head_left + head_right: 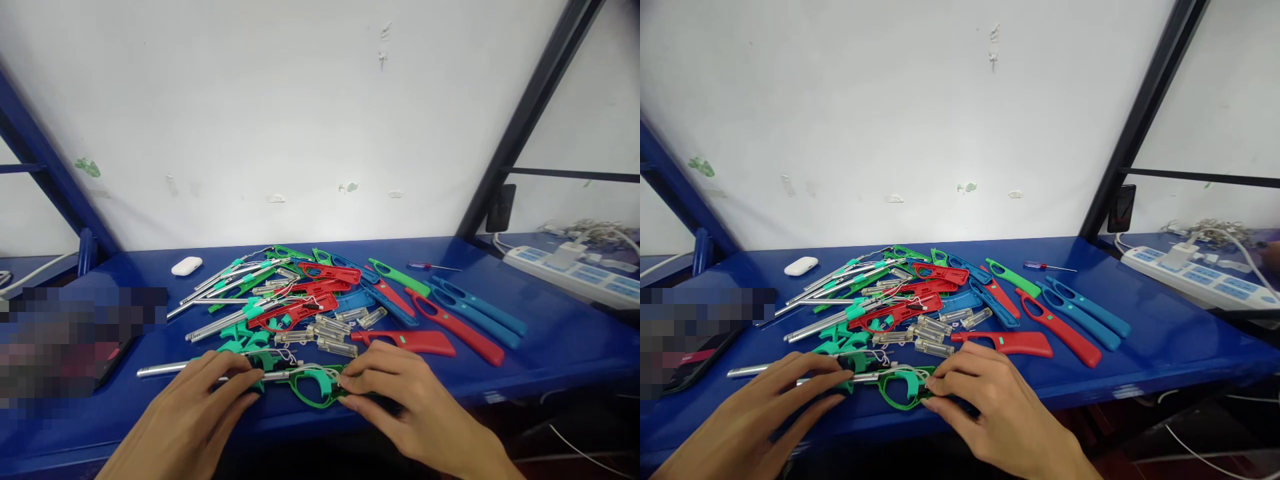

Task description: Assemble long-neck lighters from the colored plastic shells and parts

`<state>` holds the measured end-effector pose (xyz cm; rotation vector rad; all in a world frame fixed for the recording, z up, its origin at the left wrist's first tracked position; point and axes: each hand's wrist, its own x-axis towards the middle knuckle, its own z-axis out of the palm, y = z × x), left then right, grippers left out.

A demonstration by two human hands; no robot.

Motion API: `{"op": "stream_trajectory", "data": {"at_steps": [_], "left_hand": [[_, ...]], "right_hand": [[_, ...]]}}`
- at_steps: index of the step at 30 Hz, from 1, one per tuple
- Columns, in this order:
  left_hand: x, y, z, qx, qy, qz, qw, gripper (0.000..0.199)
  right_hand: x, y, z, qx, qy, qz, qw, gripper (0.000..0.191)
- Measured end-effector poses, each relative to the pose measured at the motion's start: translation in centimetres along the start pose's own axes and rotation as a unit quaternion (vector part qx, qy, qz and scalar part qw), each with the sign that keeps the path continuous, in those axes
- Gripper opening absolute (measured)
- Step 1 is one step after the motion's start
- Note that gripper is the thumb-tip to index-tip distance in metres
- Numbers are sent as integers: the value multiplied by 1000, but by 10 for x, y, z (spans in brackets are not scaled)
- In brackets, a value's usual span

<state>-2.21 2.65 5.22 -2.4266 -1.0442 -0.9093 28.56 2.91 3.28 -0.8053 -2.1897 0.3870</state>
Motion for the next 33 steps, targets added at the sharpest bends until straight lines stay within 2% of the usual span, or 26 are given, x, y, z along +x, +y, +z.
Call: {"op": "stream_trajectory", "data": {"at_steps": [6,17,20,22,25,27,29,33], "left_hand": [[6,-3,0,0,-15,17,1000,48],[0,-5,1,-31,-38,-2,999,38],[-2,-5,2,-34,-44,-9,998,37],[-5,-5,3,-35,-49,-19,998,37],[-8,-4,3,-33,-55,-28,998,35],[-9,-3,3,-27,-54,-31,998,30],[-10,-2,2,-20,-47,-33,998,26],[-7,-2,0,-18,-54,-24,998,23]], "right_hand": [[0,2,0,5,0,-7,1000,6],[0,3,2,16,17,2,1000,8],[-1,3,2,13,66,-3,998,15],[-1,3,0,8,120,1,993,12],[-2,3,-3,-3,189,46,981,11],[-3,4,-7,-23,205,80,975,11],[-4,8,-11,-55,195,92,975,10],[0,16,-17,-112,126,81,982,10]]}}
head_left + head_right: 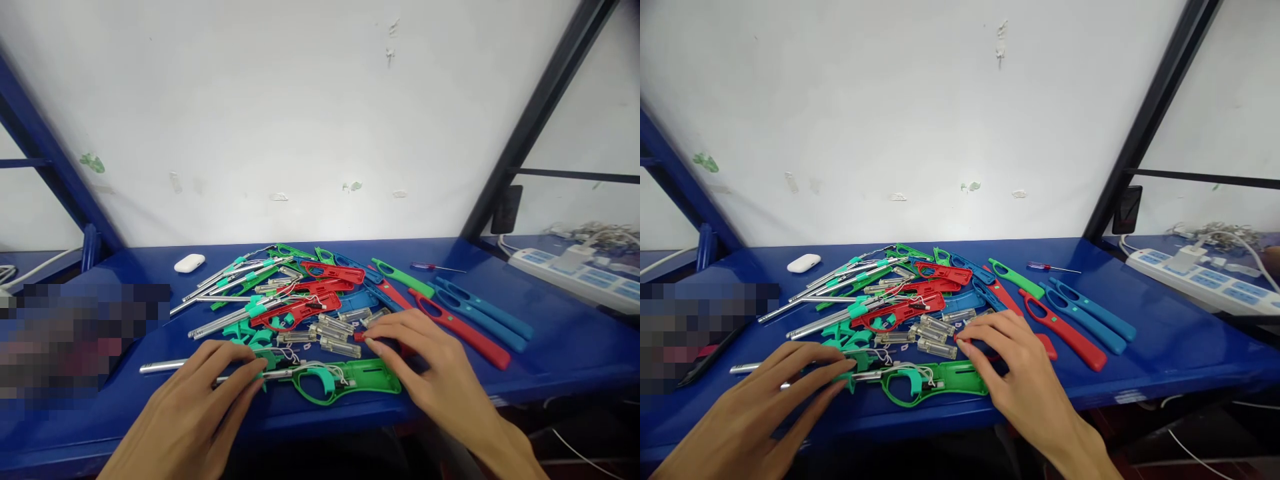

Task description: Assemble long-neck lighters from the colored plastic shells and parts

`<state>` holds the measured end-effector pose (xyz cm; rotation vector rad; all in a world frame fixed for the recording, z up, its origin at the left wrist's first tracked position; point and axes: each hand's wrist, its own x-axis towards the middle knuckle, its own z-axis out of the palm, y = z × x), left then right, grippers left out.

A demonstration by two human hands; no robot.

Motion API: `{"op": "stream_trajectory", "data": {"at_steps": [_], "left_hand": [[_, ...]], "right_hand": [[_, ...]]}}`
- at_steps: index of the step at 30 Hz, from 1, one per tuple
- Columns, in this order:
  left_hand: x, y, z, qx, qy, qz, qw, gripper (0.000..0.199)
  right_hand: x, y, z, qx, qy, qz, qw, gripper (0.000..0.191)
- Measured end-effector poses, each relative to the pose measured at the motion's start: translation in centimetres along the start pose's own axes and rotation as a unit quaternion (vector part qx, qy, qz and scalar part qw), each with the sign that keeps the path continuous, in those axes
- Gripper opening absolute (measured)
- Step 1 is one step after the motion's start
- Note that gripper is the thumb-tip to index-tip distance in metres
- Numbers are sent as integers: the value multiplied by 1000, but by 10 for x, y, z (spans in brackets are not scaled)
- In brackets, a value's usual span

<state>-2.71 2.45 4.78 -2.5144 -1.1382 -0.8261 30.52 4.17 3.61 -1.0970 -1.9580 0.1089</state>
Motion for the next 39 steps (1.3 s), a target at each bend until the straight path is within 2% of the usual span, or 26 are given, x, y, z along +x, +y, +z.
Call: {"op": "stream_trajectory", "data": {"at_steps": [6,10,16,19,24,29,31,35,39], "left_hand": [[26,-4,6,-1,-2,21,1000,30],[48,-7,18,7,-76,18,997,36],[69,-1,25,-18,-146,31,989,29],[74,4,25,-31,-178,26,983,28],[82,5,29,-31,-229,16,973,25],[90,10,29,-10,-261,22,965,28],[93,14,28,1,-266,28,963,27],[98,21,28,5,-264,33,964,26],[98,21,25,-18,-218,-5,976,23]], "right_hand": [[17,-2,5,-58,-119,-29,991,11],[30,-9,6,-81,-181,-19,980,11],[42,-6,7,-120,-215,-55,968,10],[41,-3,2,-125,-201,-61,970,13],[32,-2,-12,-104,-112,-11,988,4],[28,-3,-17,-53,-104,39,992,7],[29,-3,-17,-35,-91,35,995,5],[30,-3,-18,-12,-61,1,998,18],[28,-4,-15,7,-50,19,999,13]]}}
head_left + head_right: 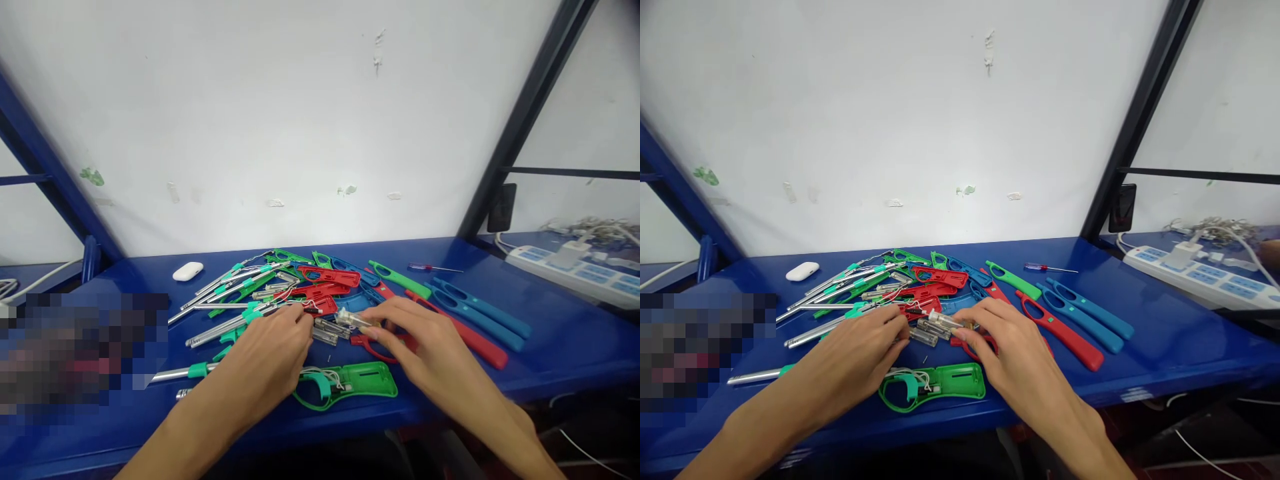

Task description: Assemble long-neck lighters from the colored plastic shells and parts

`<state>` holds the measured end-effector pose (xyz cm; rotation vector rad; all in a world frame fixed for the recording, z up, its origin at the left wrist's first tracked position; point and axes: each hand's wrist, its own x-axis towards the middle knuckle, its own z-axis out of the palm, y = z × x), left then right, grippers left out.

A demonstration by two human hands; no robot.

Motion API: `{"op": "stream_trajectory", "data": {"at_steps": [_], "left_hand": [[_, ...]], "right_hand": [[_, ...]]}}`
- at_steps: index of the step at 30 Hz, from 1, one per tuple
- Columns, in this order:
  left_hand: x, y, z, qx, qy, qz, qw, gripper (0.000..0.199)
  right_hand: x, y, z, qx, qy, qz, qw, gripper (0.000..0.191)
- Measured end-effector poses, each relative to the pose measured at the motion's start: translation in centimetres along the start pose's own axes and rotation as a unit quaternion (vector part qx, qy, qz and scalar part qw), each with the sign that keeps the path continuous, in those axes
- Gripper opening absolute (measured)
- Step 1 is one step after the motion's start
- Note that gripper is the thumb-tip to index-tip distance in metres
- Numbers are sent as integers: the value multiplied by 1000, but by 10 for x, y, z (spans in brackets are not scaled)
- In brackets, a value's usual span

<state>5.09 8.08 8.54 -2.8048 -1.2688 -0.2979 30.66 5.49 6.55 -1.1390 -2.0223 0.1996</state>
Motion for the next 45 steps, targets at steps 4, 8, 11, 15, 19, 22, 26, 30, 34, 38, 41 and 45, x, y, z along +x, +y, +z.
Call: {"op": "stream_trajectory", "data": {"at_steps": [4,8,11,15,19,22,26,30,34,38,41,45], "left_hand": [[-15,-3,-3,-79,74,-35,993,20],[-34,-4,3,-148,152,-63,975,17],[-42,-2,15,-216,215,-81,949,14],[-44,4,24,-311,252,-83,913,15],[-44,11,26,-367,261,-98,887,17],[-44,15,27,-394,253,-114,876,16],[-44,21,28,-424,251,-135,860,14],[-42,25,27,-451,255,-157,840,11],[-43,28,26,-483,224,-186,825,16],[-44,30,27,-523,186,-235,798,25],[-45,30,29,-556,188,-238,774,27],[-43,30,29,-608,186,-222,739,37]], "right_hand": [[-1,-1,10,16,13,8,1000,8],[0,-2,21,42,22,-42,998,9],[1,-2,26,62,19,-87,994,11],[-1,-1,27,71,14,-112,991,13],[-3,-1,28,75,5,-145,987,15],[-4,-1,28,70,-9,-152,986,15],[-5,0,29,55,-22,-153,986,16],[-6,2,29,48,-24,-156,986,16],[-6,2,30,38,-30,-158,986,17],[-7,2,30,30,-23,-167,985,19],[-7,2,30,28,-25,-170,985,18],[-7,2,30,32,-25,-171,985,20]]}}
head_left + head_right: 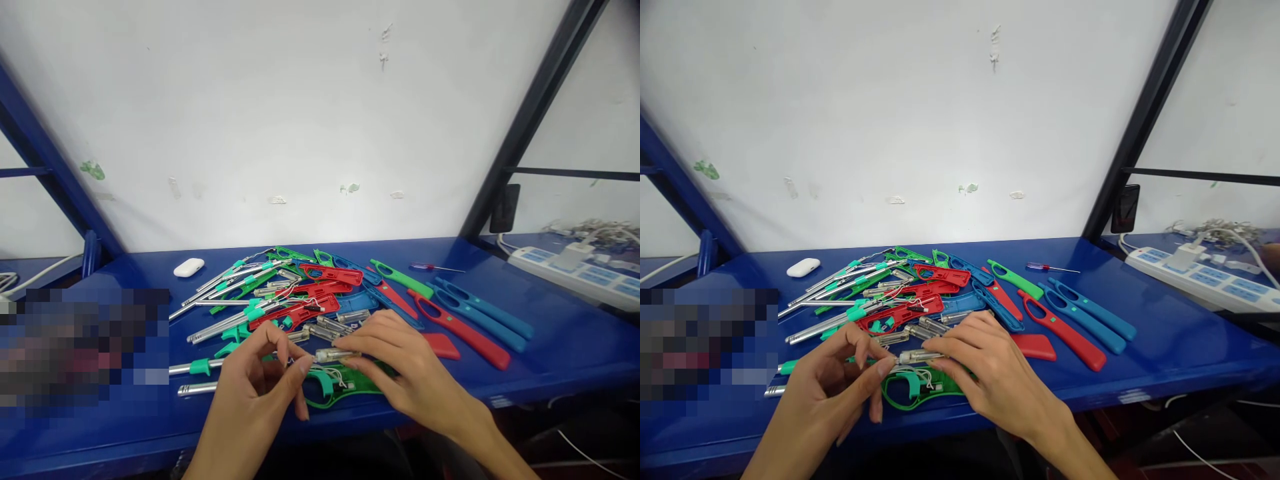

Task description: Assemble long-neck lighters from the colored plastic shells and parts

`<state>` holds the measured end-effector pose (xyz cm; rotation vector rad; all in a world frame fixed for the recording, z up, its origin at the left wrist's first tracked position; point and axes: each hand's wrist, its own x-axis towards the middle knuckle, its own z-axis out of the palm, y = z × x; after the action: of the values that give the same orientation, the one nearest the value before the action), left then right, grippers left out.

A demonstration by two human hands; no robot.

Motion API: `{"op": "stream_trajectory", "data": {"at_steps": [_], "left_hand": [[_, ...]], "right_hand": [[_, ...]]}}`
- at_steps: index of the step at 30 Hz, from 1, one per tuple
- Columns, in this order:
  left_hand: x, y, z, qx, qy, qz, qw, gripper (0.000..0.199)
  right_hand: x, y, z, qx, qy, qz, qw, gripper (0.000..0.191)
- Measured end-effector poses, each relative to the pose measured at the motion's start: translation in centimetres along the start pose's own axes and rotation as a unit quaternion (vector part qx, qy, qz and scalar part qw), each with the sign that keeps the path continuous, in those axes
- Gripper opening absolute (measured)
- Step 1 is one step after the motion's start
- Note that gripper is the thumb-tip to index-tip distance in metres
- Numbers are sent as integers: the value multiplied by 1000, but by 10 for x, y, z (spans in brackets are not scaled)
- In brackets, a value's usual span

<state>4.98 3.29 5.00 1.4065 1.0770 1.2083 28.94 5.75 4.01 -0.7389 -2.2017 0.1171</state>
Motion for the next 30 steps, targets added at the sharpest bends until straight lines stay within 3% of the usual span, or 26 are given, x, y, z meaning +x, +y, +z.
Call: {"op": "stream_trajectory", "data": {"at_steps": [12,19,27,30], "left_hand": [[2,-6,3,-44,11,-16,999,46],[0,-6,3,-47,4,-24,999,47],[-2,-4,8,-47,8,10,999,44],[-2,-3,8,-45,6,15,999,42]], "right_hand": [[0,0,-1,0,24,-8,1000,22],[0,1,0,-9,-13,-18,1000,19],[-2,1,-1,-60,-30,-19,998,35],[-2,0,-2,-75,-7,-28,997,31]]}}
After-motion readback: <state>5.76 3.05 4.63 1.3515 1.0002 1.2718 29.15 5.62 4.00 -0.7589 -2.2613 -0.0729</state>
